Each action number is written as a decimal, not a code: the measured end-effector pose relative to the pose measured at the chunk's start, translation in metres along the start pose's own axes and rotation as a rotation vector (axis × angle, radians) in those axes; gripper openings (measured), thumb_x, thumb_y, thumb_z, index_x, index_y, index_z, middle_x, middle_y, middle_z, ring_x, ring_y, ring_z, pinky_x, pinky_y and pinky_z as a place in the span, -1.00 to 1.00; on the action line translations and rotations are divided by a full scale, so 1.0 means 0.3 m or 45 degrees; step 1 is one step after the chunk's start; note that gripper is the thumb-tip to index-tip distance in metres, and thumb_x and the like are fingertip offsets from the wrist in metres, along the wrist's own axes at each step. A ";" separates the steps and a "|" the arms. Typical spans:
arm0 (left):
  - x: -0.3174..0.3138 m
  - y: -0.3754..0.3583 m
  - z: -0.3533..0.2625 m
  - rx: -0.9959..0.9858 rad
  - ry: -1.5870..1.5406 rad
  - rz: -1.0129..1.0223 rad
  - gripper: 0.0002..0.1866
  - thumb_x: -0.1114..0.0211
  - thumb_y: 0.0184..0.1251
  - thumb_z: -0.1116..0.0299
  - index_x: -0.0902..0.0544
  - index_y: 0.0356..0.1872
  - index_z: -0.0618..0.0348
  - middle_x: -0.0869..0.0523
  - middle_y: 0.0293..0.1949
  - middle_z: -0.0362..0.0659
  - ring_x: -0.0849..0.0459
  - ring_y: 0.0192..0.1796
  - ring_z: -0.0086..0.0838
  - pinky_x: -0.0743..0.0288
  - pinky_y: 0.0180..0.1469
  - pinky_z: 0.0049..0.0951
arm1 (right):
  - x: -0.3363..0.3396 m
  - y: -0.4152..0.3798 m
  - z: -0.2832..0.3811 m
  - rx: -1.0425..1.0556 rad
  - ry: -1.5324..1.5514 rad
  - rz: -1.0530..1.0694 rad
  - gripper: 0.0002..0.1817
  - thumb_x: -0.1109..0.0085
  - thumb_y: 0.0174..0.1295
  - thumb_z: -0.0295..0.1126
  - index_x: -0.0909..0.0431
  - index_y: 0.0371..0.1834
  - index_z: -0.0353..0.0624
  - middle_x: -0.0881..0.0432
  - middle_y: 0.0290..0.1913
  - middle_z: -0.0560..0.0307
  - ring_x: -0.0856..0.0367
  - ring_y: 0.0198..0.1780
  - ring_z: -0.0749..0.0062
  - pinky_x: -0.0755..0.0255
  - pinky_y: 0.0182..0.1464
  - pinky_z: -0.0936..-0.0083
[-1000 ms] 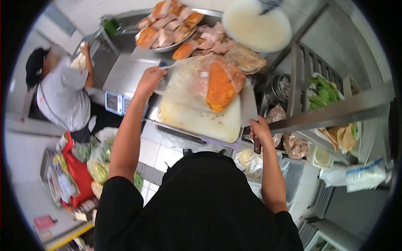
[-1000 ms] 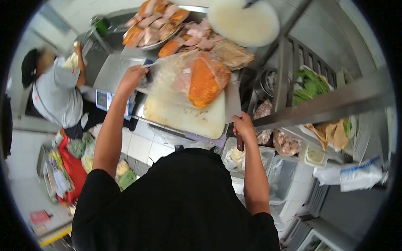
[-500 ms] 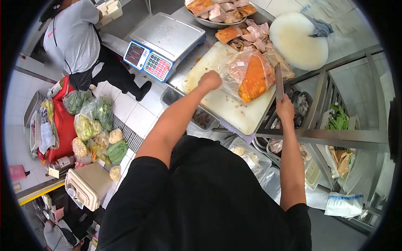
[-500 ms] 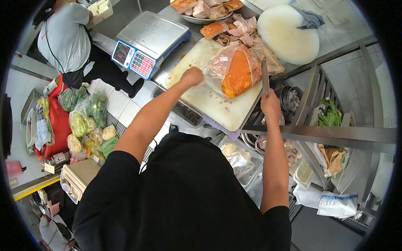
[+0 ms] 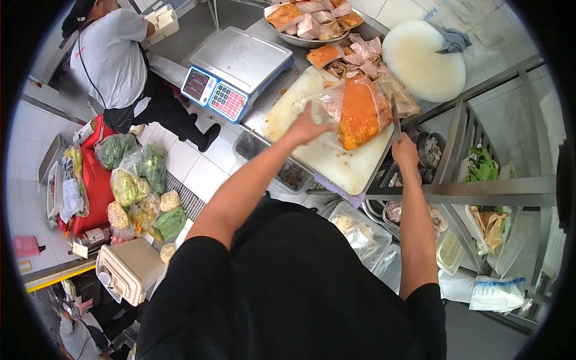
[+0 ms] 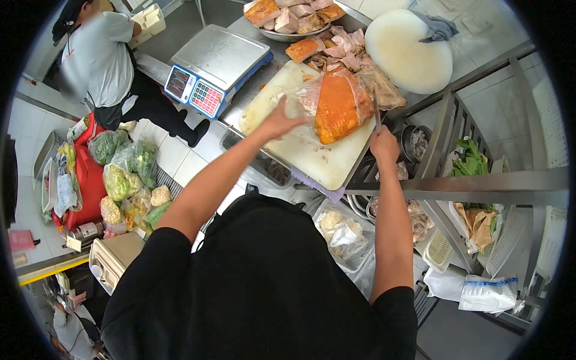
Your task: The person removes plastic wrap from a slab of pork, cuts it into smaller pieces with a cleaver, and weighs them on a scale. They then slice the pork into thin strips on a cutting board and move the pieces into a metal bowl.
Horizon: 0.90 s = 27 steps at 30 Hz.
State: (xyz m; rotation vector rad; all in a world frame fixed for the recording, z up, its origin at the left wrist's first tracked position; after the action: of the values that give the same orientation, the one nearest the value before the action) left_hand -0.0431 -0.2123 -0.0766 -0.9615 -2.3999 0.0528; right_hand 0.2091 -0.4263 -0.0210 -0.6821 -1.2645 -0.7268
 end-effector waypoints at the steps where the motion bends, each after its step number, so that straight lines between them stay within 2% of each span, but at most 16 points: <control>1: -0.043 -0.004 -0.015 -0.006 0.001 0.003 0.19 -0.46 0.19 -0.21 -0.03 0.65 0.26 -0.69 0.21 0.20 -0.72 0.22 -0.06 -0.59 0.23 -0.13 | -0.012 0.003 -0.003 -0.005 0.001 -0.005 -0.65 -0.05 0.41 -0.19 -0.57 0.08 -0.19 -0.74 -0.03 -0.32 -0.68 0.07 -0.33 -0.53 0.10 -0.14; 3: -0.116 0.014 -0.028 0.205 0.277 0.065 0.07 -0.43 0.20 -0.11 -0.16 0.60 0.29 -0.69 0.22 0.23 -0.70 0.25 -0.02 -0.57 0.26 -0.09 | -0.016 0.016 0.004 0.046 0.013 -0.052 -0.66 -0.06 0.41 -0.19 -0.58 0.05 -0.19 -0.74 -0.03 -0.30 -0.69 0.06 -0.31 -0.55 0.09 -0.13; 5: -0.135 0.040 0.000 0.296 0.270 0.026 -0.23 -0.34 0.24 0.04 -0.46 0.40 0.34 -0.70 0.18 0.25 -0.72 0.21 0.02 -0.58 0.25 -0.08 | 0.014 -0.004 0.003 0.041 0.023 -0.061 -0.66 -0.08 0.40 -0.18 -0.59 0.04 -0.19 -0.75 -0.04 -0.28 -0.70 0.05 -0.30 -0.56 0.10 -0.12; 7: -0.142 0.070 0.056 0.277 0.291 0.050 -0.48 -0.27 0.26 0.14 -0.65 0.10 0.37 -0.70 0.14 0.30 -0.71 0.23 0.03 -0.59 0.24 -0.11 | 0.014 -0.012 -0.023 0.013 0.070 -0.041 -0.66 -0.07 0.39 -0.20 -0.59 0.04 -0.21 -0.75 -0.06 -0.30 -0.69 0.05 -0.30 -0.55 0.12 -0.12; 9: -0.187 0.162 0.203 0.298 0.000 0.088 -0.59 -0.22 0.26 0.22 -0.70 -0.05 0.38 -0.77 -0.02 0.19 -0.75 0.08 -0.07 -0.60 0.08 -0.13 | 0.004 -0.025 -0.036 -0.015 0.110 -0.059 -0.65 -0.07 0.38 -0.20 -0.59 0.04 -0.22 -0.74 -0.06 -0.33 -0.69 0.05 -0.31 -0.55 0.12 -0.12; 10: -0.169 0.148 0.199 0.282 0.016 0.099 -0.59 -0.22 0.26 0.22 -0.70 -0.05 0.38 -0.77 -0.02 0.19 -0.75 0.08 -0.07 -0.60 0.08 -0.13 | -0.005 -0.032 -0.042 -0.018 0.143 -0.062 -0.65 -0.07 0.38 -0.20 -0.59 0.04 -0.23 -0.74 -0.06 -0.35 -0.69 0.05 -0.32 -0.54 0.13 -0.12; 12: -0.169 0.083 0.211 0.397 -0.583 0.253 -0.69 -0.28 0.27 0.26 -0.70 -0.11 0.31 -0.74 -0.18 -0.02 -0.70 -0.16 -0.24 -0.55 -0.11 -0.15 | -0.005 -0.047 -0.055 -0.034 0.197 -0.077 -0.65 -0.09 0.38 -0.20 -0.59 0.04 -0.24 -0.73 -0.07 -0.38 -0.68 0.05 -0.32 -0.54 0.13 -0.12; 13: -0.162 0.064 0.223 0.384 -0.562 0.269 -0.69 -0.28 0.27 0.26 -0.70 -0.11 0.31 -0.74 -0.18 -0.02 -0.70 -0.16 -0.24 -0.55 -0.11 -0.15 | 0.001 -0.063 -0.052 -0.005 0.230 -0.040 -0.65 -0.11 0.37 -0.20 -0.60 0.04 -0.24 -0.73 -0.06 -0.37 -0.68 0.06 -0.32 -0.54 0.14 -0.12; 15: -0.142 0.049 0.240 0.352 -0.921 0.171 -0.72 -0.24 0.25 0.27 -0.67 -0.17 0.27 -0.63 -0.28 -0.14 -0.54 -0.25 -0.41 -0.43 -0.21 -0.24 | -0.007 -0.094 -0.061 0.038 0.279 0.018 -0.66 -0.15 0.36 -0.20 -0.62 0.03 -0.21 -0.73 -0.04 -0.35 -0.68 0.07 -0.31 -0.54 0.13 -0.11; 17: -0.055 0.054 0.212 0.297 -0.886 0.203 -0.76 -0.23 0.27 0.27 -0.66 -0.19 0.23 -0.63 -0.29 -0.14 -0.56 -0.24 -0.40 -0.46 -0.21 -0.25 | 0.022 -0.164 -0.027 -0.034 0.331 0.116 -0.64 -0.16 0.36 -0.19 -0.62 0.07 -0.21 -0.73 -0.04 -0.34 -0.67 0.08 -0.31 -0.53 0.12 -0.11; 19: 0.043 0.009 0.045 0.224 -0.884 0.183 -0.82 -0.20 0.31 0.29 -0.65 -0.25 0.16 -0.62 -0.32 -0.18 -0.59 -0.26 -0.42 -0.50 -0.23 -0.28 | -0.006 -0.199 -0.019 -0.059 0.359 0.158 -0.62 -0.16 0.36 -0.19 -0.62 0.09 -0.22 -0.73 -0.04 -0.34 -0.65 0.10 -0.33 -0.52 0.12 -0.12; 21: 0.152 -0.010 -0.175 0.120 -0.973 0.197 -0.86 -0.16 0.35 0.31 -0.63 -0.29 0.11 -0.60 -0.36 -0.23 -0.60 -0.31 -0.46 -0.53 -0.25 -0.33 | -0.076 -0.211 0.009 0.068 0.480 0.246 -0.59 -0.19 0.36 -0.19 -0.61 0.10 -0.28 -0.76 -0.18 -0.26 -0.77 -0.16 -0.17 -0.60 -0.07 0.01; 22: 0.186 0.024 -0.253 0.031 -1.044 0.237 -0.86 -0.14 0.36 0.31 -0.62 -0.31 0.09 -0.60 -0.38 -0.25 -0.60 -0.33 -0.49 -0.54 -0.26 -0.34 | -0.070 -0.221 0.037 0.084 0.479 0.257 -0.59 -0.19 0.36 -0.19 -0.61 0.10 -0.28 -0.76 -0.18 -0.26 -0.77 -0.16 -0.17 -0.60 -0.07 0.01; 24: 0.180 0.117 -0.420 -0.219 -1.110 0.311 -0.86 -0.13 0.37 0.32 -0.62 -0.35 0.08 -0.60 -0.42 -0.25 -0.58 -0.38 -0.52 -0.51 -0.31 -0.34 | -0.050 -0.235 0.108 -0.083 1.040 0.548 -0.68 -0.23 0.37 -0.25 -0.57 -0.10 -0.35 -0.65 -0.47 0.00 -0.69 -0.51 0.27 -0.55 -0.43 0.31; 25: 0.141 0.195 -0.445 -0.234 -1.125 0.312 -0.88 -0.13 0.39 0.35 -0.62 -0.32 0.07 -0.61 -0.39 -0.26 -0.60 -0.37 -0.51 -0.53 -0.32 -0.36 | -0.046 -0.231 0.138 -0.102 1.155 0.533 -0.74 -0.23 0.39 -0.29 -0.53 -0.18 -0.32 -0.50 -0.54 0.20 -0.50 -0.64 0.56 -0.39 -0.61 0.47; 27: 0.118 0.308 -0.505 -0.259 -1.135 0.304 -0.89 -0.13 0.40 0.38 -0.62 -0.30 0.06 -0.62 -0.37 -0.26 -0.62 -0.36 -0.49 -0.56 -0.32 -0.38 | -0.031 -0.223 0.162 -0.132 1.207 0.525 -0.75 -0.22 0.39 -0.29 -0.52 -0.17 -0.30 -0.49 -0.55 0.21 -0.51 -0.64 0.53 -0.38 -0.61 0.46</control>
State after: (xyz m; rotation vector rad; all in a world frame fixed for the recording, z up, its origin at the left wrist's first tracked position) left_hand 0.0702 -0.1450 0.0476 -1.5610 -3.1012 0.4089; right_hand 0.1258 -0.4272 -0.0179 -0.5438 -0.2089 -0.6444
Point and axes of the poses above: each hand's wrist, its own y-axis towards the middle knuckle, its own x-axis out of the back of the hand, z = x × y, the point moved 4 cm from there along y, towards the middle knuckle
